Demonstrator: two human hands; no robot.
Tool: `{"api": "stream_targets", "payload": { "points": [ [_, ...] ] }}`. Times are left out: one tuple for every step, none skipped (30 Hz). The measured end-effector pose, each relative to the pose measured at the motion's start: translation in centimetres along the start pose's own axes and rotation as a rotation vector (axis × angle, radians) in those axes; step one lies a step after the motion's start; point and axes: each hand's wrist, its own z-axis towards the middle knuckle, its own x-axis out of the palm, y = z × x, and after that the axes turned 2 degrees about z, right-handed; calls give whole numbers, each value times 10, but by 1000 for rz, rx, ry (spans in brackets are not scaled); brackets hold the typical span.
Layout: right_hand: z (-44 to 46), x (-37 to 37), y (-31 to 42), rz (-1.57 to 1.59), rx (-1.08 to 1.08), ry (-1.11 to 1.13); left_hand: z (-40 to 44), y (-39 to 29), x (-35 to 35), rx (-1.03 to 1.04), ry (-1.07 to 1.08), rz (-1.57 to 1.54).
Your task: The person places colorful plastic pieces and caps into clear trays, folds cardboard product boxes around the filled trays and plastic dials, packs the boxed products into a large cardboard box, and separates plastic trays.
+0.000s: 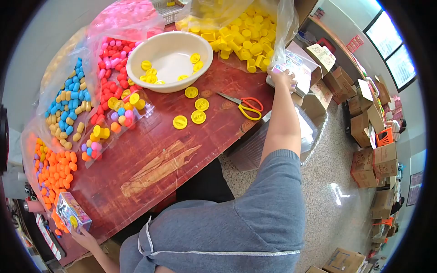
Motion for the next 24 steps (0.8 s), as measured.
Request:
{"api": "stream_targets", "payload": {
  "points": [
    [-1, -2, -1, 8, 6, -6, -2, -19, -3, 1, -17, 101],
    [-5, -6, -1, 39, -28, -25, -3, -36, -5, 1, -33, 202],
    [-6, -11, -3, 69, -62, -46, -1, -46, -4, 1, -49, 302],
    [-5, -14, -6, 106, -92, -112, 3, -45, -4, 8, -51, 295],
    [-4, -17, -10, 141, -121, -176, 6, -39, -5, 15, -32, 295],
    [-7, -27, -11, 232, -114, -234, 9, -31, -6, 21, -15, 295],
    [-19, -47, -13, 341, -88, -276, 11, -25, -6, 26, 3, 296],
    [-33, -65, -15, 448, -65, -317, 11, -21, -6, 28, 22, 300],
    [-34, -73, -25, 579, -69, -425, 12, -22, -6, 26, 21, 302],
    [-27, -81, -39, 711, -75, -529, 12, -25, -4, 97, -88, 300],
    [-24, -83, -51, 1014, -192, -660, 12, -32, -3, 166, -197, 301],
    [-21, -83, -59, 1016, -202, -646, 11, -41, -1, 230, -305, 304],
    [-43, -102, -65, 944, -221, -513, 10, -51, -3, 293, -409, 311],
    [-71, -124, -73, 866, -244, -377, 3, -81, -8, 316, -453, 212],
    [-96, -136, -80, 783, -273, -236, -1, -101, -6, 358, -488, 121],
    [-123, -135, -87, 779, -301, -198, -9, -119, 0, 281, -403, 104],
    [-157, -128, -94, 1382, -477, 46, -15, -137, 2, 198, -323, 93],
    [-190, -120, -94, 1982, -601, 347, -14, -171, -3, 395, -263, -224],
    [-228, -114, -88, 2049, -705, 489, -9, -197, -3, 490, -166, -305],
    [-266, -106, -81, 2119, -806, 634, -14, -210, 4, 351, 91, -489],
    [-294, -93, -77, 2108, -856, 807, -15, -227, 8, 364, 201, -552],
    [-313, -75, -78, 2098, -818, 1138, -17, -246, 13, 321, 303, -655],
    [-330, -58, -77, 2057, -769, 1459, -22, -265, 19, 89, 461, -991],
    [-357, -46, -68, 2020, -656, 1762, -21, -282, 20, -28, 530, -1246]
  ]
}}
